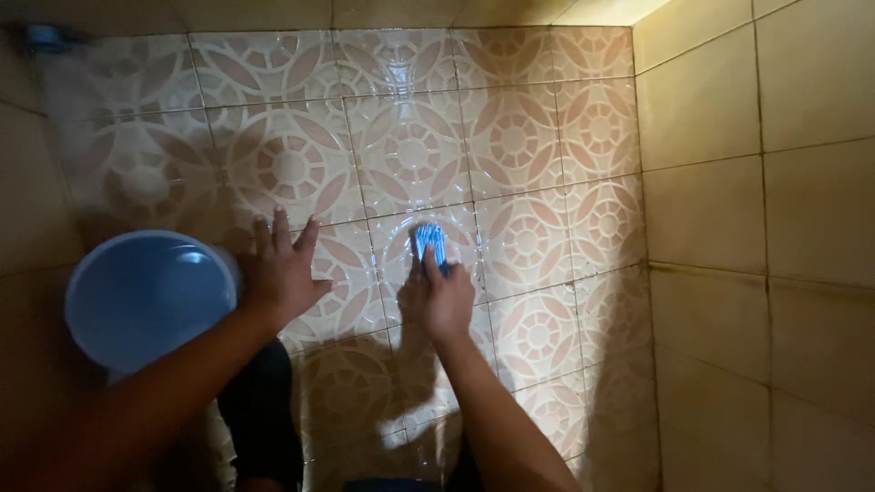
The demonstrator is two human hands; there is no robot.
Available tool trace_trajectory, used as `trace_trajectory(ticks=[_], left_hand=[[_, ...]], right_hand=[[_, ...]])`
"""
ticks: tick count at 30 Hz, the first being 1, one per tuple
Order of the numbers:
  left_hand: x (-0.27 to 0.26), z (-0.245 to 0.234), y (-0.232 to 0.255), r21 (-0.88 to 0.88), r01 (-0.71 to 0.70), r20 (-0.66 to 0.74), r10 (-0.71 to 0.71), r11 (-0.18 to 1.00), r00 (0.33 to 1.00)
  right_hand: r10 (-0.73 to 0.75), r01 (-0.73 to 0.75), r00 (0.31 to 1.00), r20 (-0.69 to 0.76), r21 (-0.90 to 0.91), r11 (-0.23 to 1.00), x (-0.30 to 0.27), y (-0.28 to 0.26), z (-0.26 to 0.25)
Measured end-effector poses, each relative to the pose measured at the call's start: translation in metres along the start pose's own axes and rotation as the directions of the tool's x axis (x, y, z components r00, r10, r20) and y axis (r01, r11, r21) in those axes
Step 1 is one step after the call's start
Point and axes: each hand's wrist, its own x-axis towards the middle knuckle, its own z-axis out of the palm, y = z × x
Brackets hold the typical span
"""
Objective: Scrubbing a tiled bathroom floor with a brush and water.
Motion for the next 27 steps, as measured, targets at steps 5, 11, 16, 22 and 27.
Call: trace_trajectory(ticks=[5,11,16,22,27], left_hand=[[-0.001,-0.005,0.000,-0.037,-0.060,-0.048,0.058,0.998,0.997],[0.003,0.011,-0.001,-0.045,-0.029,-0.045,0.026,0.999,0.999],[0.004,0.015,-0.002,-0.034,-0.044,-0.097,0.040,0.998,0.995],[0.006,0.008,-0.004,-0.090,-0.082,-0.076,0.076,0.993,0.994],[0.012,0.011,-0.004,-0.137,-0.102,-0.021,0.101,0.985,0.995]], right_hand=[[0.019,-0.024,0.995,0.097,0.052,0.998,0.009,0.014,-0.004],[0.123,-0.125,0.989,0.078,0.027,0.992,0.081,0.039,0.005],[0.114,-0.115,0.993,0.032,0.049,0.992,0.033,0.022,-0.005],[0.064,-0.060,0.996,-0.068,0.051,0.997,-0.043,0.060,0.049],[0.000,0.010,0.987,-0.158,0.062,0.998,-0.035,0.084,0.067]])
